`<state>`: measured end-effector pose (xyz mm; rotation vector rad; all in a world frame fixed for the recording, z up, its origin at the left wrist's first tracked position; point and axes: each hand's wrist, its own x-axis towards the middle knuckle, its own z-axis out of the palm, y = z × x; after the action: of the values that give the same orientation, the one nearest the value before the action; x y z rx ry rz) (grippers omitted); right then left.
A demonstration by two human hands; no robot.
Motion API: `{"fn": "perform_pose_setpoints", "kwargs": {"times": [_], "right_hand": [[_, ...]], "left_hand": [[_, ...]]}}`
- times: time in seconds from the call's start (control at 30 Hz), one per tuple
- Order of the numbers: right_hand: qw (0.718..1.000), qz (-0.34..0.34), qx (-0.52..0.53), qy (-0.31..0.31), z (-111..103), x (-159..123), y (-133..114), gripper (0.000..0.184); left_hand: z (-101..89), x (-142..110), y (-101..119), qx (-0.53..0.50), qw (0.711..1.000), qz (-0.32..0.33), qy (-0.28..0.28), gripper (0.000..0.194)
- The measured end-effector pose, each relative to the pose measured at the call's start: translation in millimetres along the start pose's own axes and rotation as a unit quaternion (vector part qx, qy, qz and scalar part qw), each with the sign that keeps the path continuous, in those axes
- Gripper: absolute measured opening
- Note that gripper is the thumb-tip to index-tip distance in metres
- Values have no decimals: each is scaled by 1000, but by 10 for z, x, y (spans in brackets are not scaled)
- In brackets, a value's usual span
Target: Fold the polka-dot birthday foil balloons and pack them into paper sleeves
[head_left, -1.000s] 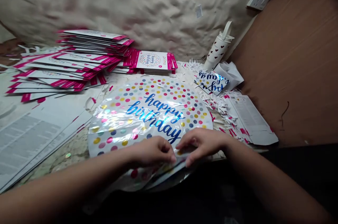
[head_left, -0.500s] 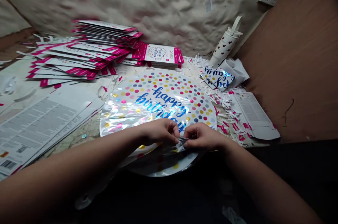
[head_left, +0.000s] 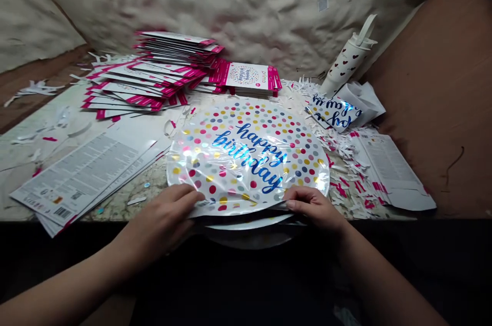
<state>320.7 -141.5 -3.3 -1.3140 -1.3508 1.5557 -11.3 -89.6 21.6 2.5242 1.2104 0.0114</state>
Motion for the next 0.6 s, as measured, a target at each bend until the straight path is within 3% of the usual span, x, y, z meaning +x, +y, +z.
{"fn": "perform_pose_setpoints", "kwargs": {"times": [0.13, 0.2, 0.33, 0.43, 0.53, 0.6], "right_hand": [[998, -41, -36, -14, 63, -25, 2, 19], [996, -65, -53, 0, 74, -35, 17, 18], [986, -124, -68, 88, 70, -72, 107, 14], [972, -171, -140, 84, 136, -123, 177, 4], [925, -232, -297, 43, 260, -172, 225, 31], [875, -243, -416, 54, 296, -188, 258, 55]], "left_hand": [[-43, -19, -93, -25, 999, -27, -27, 35], [-45, -90, -95, -22, 999, -24, -13, 34], [-53, -371, -177, -43, 988, 75, 131, 34], [-39, -430, -290, -65, 971, 116, 198, 53], [44, -260, -392, -86, 981, 98, 143, 65], [127, -106, -461, -76, 989, 95, 89, 54]]}}
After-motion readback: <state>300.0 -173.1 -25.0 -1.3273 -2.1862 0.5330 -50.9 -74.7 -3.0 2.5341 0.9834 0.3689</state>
